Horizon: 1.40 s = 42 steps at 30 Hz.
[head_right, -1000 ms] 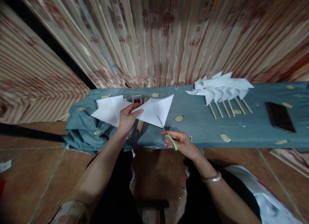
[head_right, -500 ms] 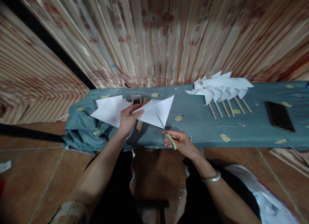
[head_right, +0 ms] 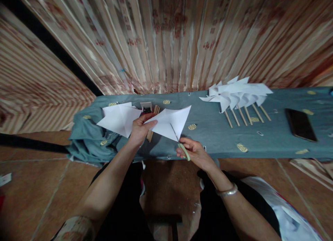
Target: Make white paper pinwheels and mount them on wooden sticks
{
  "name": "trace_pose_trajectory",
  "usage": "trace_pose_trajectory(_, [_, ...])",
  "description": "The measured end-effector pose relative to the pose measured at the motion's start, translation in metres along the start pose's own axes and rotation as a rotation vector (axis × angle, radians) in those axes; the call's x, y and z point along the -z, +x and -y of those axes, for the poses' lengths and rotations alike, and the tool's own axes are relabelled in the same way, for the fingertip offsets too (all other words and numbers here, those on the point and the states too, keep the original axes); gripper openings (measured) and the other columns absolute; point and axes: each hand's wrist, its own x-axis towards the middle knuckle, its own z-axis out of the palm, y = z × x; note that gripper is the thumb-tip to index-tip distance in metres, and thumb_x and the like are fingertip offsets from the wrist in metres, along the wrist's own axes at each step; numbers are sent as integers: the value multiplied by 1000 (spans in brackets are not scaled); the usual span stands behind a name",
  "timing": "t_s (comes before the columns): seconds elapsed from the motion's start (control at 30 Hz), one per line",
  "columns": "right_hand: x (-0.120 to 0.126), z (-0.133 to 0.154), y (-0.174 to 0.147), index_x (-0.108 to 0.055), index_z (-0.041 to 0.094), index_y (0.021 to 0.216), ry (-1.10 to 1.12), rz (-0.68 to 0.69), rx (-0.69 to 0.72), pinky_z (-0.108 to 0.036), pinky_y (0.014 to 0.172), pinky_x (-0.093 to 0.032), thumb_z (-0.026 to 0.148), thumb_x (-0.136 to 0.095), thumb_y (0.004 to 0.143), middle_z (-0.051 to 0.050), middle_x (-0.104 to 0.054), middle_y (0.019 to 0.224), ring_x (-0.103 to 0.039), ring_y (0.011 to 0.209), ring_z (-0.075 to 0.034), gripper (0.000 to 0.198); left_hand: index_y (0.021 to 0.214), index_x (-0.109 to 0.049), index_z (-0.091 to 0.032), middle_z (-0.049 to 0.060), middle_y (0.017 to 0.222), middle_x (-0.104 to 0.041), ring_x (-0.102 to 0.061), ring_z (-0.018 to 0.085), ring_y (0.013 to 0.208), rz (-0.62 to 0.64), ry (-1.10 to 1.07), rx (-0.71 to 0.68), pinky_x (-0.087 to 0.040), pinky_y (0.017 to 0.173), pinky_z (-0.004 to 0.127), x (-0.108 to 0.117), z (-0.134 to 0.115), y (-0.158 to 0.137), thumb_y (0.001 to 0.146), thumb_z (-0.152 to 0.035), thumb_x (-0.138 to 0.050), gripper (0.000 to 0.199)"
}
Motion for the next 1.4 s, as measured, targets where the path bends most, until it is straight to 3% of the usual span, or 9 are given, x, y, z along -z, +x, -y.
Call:
trace_pose_trajectory(0.63, [-1, 5, -3, -63, 19, 88, -77, 53, 46, -25, 54, -48, 62, -82, 61, 0, -66, 65, -58, 55, -11, 54, 88, -76, -16, 3, 83, -74, -63, 17, 71, 8, -27, 60, -47, 68, 29, -1, 4, -2, 51, -31, -83, 40])
trace_pose_trajectory(0.83, [0, 7, -3, -67, 17, 97, -106, 59, 65, -25, 54, -47, 64, -80, 62, -1, -65, 66, -56, 55, -11, 60, 86, -77, -16, 3, 82, -75, -65, 18, 73, 42, -55, 72, -50, 73, 30, -4, 4, -5, 51, -28, -84, 38])
trace_pose_trajectory(1.4, [1, 4, -3, -69, 18, 97, -106, 30, 64, -24, 52, -45, 61, -80, 64, -1, -65, 64, -55, 54, -11, 55, 86, -77, -16, 3, 82, -75, -66, 19, 74, 49, -63, 83, -50, 74, 31, -5, 6, -7, 50, -28, -84, 38])
